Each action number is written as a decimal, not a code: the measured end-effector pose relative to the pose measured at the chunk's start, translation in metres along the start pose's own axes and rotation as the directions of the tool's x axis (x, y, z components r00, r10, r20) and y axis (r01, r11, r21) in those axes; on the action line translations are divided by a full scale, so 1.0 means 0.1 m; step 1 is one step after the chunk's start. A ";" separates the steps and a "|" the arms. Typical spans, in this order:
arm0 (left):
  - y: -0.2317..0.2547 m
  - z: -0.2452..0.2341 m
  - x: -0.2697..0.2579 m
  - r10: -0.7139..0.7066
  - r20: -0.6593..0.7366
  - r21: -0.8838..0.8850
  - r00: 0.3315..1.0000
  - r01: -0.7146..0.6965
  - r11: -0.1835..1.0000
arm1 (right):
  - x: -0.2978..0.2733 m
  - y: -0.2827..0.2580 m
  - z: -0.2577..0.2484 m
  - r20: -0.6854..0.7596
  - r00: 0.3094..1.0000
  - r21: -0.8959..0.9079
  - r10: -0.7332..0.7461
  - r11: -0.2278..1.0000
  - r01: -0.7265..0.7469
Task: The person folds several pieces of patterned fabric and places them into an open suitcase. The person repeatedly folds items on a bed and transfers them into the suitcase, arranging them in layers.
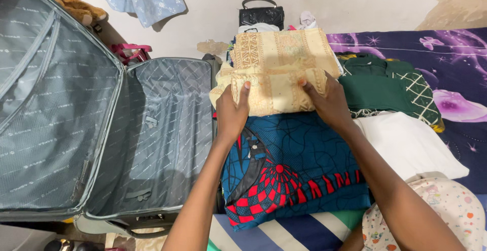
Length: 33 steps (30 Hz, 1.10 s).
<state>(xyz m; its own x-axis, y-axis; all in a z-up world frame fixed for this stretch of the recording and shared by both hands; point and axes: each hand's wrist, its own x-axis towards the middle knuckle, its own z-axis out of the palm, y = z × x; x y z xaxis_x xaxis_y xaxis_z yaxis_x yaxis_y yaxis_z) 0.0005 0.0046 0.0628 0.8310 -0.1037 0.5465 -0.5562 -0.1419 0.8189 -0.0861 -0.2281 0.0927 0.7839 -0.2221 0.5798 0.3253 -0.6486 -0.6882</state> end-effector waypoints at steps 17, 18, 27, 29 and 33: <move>0.00 0.03 0.03 0.378 0.345 0.530 0.859 -0.511 0.677 | 0.29 0.74 0.24 -0.054 0.923 -0.337 0.381 0.863 -0.376; 0.01 -0.01 0.02 0.394 0.451 0.465 0.801 -0.587 0.663 | 0.30 0.73 0.25 -0.059 0.909 -0.336 0.413 0.849 -0.407; -0.03 -0.50 0.14 0.264 0.572 0.263 0.777 -0.478 0.838 | -0.11 0.33 0.00 0.195 0.956 -0.217 -0.221 0.940 0.262; -0.08 -0.52 0.13 0.241 0.565 0.222 0.789 -0.428 0.876 | -0.22 0.22 -0.15 0.310 0.933 -0.141 -0.180 0.962 0.233; -0.19 -0.48 0.12 0.155 0.546 -0.027 0.823 -0.168 0.985 | -0.22 0.12 -0.33 0.392 0.919 -0.099 0.051 0.995 -0.013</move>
<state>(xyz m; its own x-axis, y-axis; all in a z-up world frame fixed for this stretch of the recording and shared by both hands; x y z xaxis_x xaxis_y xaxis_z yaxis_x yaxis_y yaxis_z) 0.0215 0.0532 0.0625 0.5937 -0.6449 0.4812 -0.6875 -0.0959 0.7198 -0.1169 -0.2549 0.0860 0.9438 0.0485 0.3269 0.2616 -0.7144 -0.6490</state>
